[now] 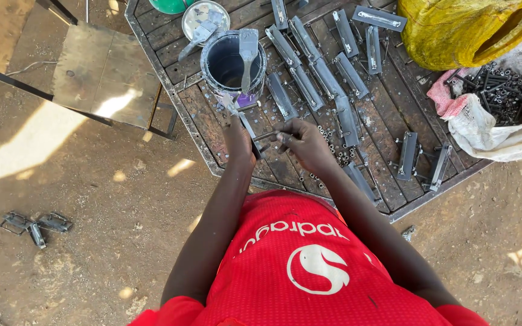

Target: Assembling small metal brackets by inserting pins into them on a workbench.

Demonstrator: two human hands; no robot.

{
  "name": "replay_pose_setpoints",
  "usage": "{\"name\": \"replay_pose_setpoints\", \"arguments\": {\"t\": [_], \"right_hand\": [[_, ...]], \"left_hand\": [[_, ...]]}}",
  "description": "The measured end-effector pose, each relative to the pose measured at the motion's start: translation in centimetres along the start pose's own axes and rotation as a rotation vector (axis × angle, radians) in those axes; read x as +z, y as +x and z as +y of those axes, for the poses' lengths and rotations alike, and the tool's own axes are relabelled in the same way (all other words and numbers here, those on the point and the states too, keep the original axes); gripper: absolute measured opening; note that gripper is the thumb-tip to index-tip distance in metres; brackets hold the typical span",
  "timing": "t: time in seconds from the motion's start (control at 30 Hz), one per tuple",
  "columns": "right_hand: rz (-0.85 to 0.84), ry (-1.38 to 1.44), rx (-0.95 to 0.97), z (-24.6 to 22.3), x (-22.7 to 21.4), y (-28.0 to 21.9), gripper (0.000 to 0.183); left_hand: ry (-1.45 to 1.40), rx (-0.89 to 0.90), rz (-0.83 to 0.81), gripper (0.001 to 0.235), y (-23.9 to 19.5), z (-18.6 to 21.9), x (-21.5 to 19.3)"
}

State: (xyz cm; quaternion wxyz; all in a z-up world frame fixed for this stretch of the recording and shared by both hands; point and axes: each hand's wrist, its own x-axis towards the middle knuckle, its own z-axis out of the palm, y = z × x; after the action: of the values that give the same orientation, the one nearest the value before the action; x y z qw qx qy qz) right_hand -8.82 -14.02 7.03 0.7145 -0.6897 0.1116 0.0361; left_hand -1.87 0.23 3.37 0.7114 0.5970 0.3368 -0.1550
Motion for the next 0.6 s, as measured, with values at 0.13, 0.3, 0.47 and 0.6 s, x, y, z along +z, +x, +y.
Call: {"name": "replay_pose_setpoints", "arguments": {"t": [0.13, 0.3, 0.47, 0.6], "right_hand": [[-0.020, -0.071, -0.005, 0.2, -0.1, -0.7, 0.014], [-0.066, -0.456, -0.116, -1.9, -0.1, -1.0, 0.009], [-0.069, -0.636, -0.110, -3.7, 0.6, -1.1, 0.017], [-0.113, -0.653, -0.164, -3.5, -0.5, -0.4, 0.013]], "left_hand": [[0.013, 0.047, 0.002, 0.064, -0.8, 0.9, 0.5], [0.016, 0.056, 0.029, 0.065, -0.8, 1.1, 1.2], [0.092, 0.094, 0.042, 0.059, 0.3, 0.7, 1.9], [0.130, 0.144, 0.069, 0.054, 0.4, 1.1, 2.4]]}}
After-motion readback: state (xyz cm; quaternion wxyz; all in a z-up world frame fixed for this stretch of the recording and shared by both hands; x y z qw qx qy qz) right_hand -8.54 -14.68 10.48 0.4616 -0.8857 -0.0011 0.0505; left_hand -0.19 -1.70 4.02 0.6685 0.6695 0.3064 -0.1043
